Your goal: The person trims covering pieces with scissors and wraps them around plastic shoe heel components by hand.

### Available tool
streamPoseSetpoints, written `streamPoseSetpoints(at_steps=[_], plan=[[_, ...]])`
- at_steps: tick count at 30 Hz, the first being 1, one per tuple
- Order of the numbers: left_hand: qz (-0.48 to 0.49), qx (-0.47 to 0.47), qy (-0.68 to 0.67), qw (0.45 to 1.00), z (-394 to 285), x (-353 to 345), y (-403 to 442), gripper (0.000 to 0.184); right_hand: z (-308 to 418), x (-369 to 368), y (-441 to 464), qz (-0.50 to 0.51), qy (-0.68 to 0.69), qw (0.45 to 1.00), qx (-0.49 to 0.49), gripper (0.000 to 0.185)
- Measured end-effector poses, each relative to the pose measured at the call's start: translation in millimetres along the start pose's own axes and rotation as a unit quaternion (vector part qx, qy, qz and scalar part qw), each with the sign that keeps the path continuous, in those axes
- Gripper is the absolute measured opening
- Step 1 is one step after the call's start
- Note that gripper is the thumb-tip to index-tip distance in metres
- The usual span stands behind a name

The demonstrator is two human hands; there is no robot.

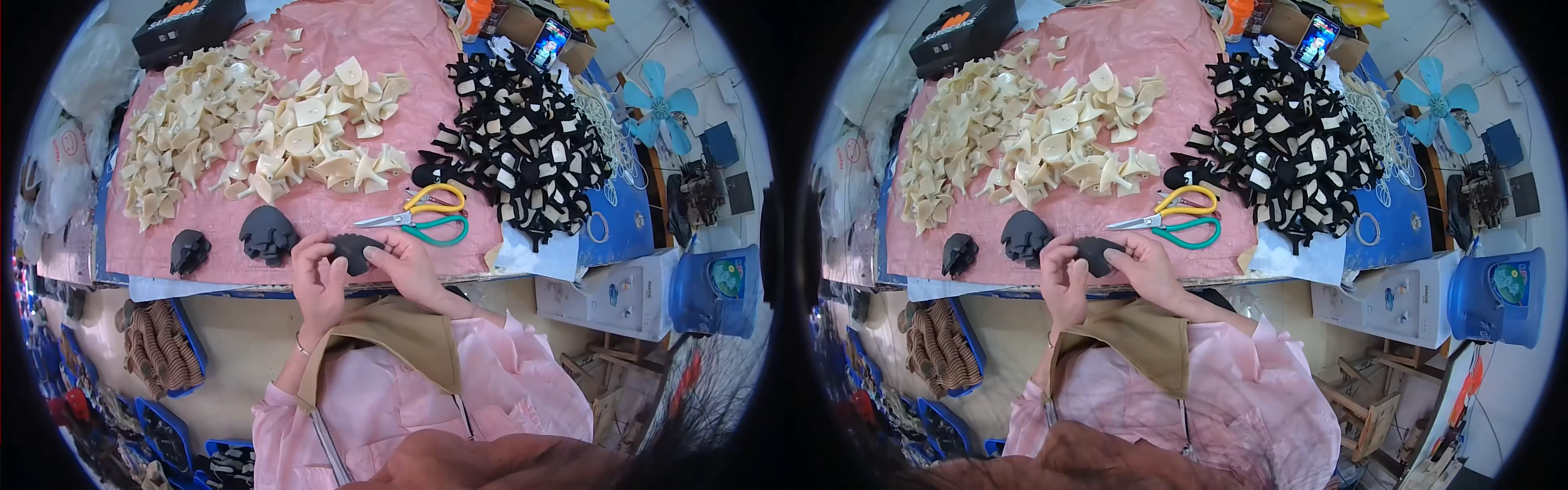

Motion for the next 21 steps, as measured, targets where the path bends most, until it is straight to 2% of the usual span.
streamPoseSetpoints(at_steps=[1, 3, 4, 5, 6, 8, 10, 11, 12, 13, 14, 16, 17, 19, 21], plan=[[0.000, 0.000, -0.001, 1.000, -1, -3, -1, 0.023, -1, 4, -1, -0.007, 0.029, 0.999, -0.022, 0.024], [-0.017, 0.142, -0.162, 0.976, 4, -9, -5, 0.032, -1, 7, -4, -0.007, 0.070, 0.997, -0.037, 0.023], [-0.014, 0.142, -0.163, 0.976, 9, -6, -7, 0.032, -2, 9, -6, -0.006, 0.110, 0.993, -0.050, 0.021], [0.035, 0.224, -0.303, 0.926, 24, -8, -13, 0.032, -7, 14, -5, -0.008, 0.110, 0.993, -0.049, 0.021], [0.083, 0.299, -0.433, 0.846, 35, -13, -20, 0.031, -13, 16, -3, 0.024, 0.105, 0.993, -0.053, 0.022], [0.065, 0.299, -0.464, 0.832, 47, -14, -24, 0.029, -17, 19, -3, 0.056, 0.099, 0.992, -0.057, 0.023], [0.047, 0.295, -0.494, 0.816, 47, -13, -21, 0.027, 9, 18, -1, 0.000, -0.155, 0.987, 0.030, 0.022], [0.024, 0.288, -0.493, 0.821, 42, -11, -15, 0.025, 20, 18, 4, 0.001, -0.158, 0.987, 0.031, 0.022], [0.003, 0.283, -0.492, 0.824, 38, -10, -11, 0.024, 44, 19, 9, -0.061, -0.323, 0.928, 0.175, 0.026], [0.005, 0.283, -0.495, 0.821, 34, -9, -7, 0.024, 64, 18, 12, -0.119, -0.472, 0.817, 0.309, 0.031], [0.008, 0.293, -0.490, 0.821, 32, -7, -5, 0.024, 69, 18, 25, -0.122, -0.476, 0.815, 0.308, 0.031], [0.010, 0.302, -0.487, 0.819, 35, -5, -5, 0.024, 82, 3, 47, -0.147, -0.578, 0.670, 0.442, 0.037], [0.007, 0.299, -0.481, 0.824, 40, -3, -7, 0.023, 82, 5, 57, -0.146, -0.580, 0.668, 0.443, 0.037], [0.004, 0.292, -0.478, 0.828, 45, 2, -7, 0.023, 68, 5, 77, -0.070, -0.676, 0.589, 0.437, 0.042], [0.030, 0.295, -0.460, 0.837, 47, 4, -7, 0.027, 66, 11, 83, -0.069, -0.669, 0.606, 0.426, 0.043]])
Point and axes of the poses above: each hand's wrist, its own y-axis towards the middle knuckle, its own x-axis out of the back of the hand, z = x × y, the point moved 4 cm from there along y, towards the middle knuckle, and after that the axes turned 3 degrees about -y, right-handed, at the moved point
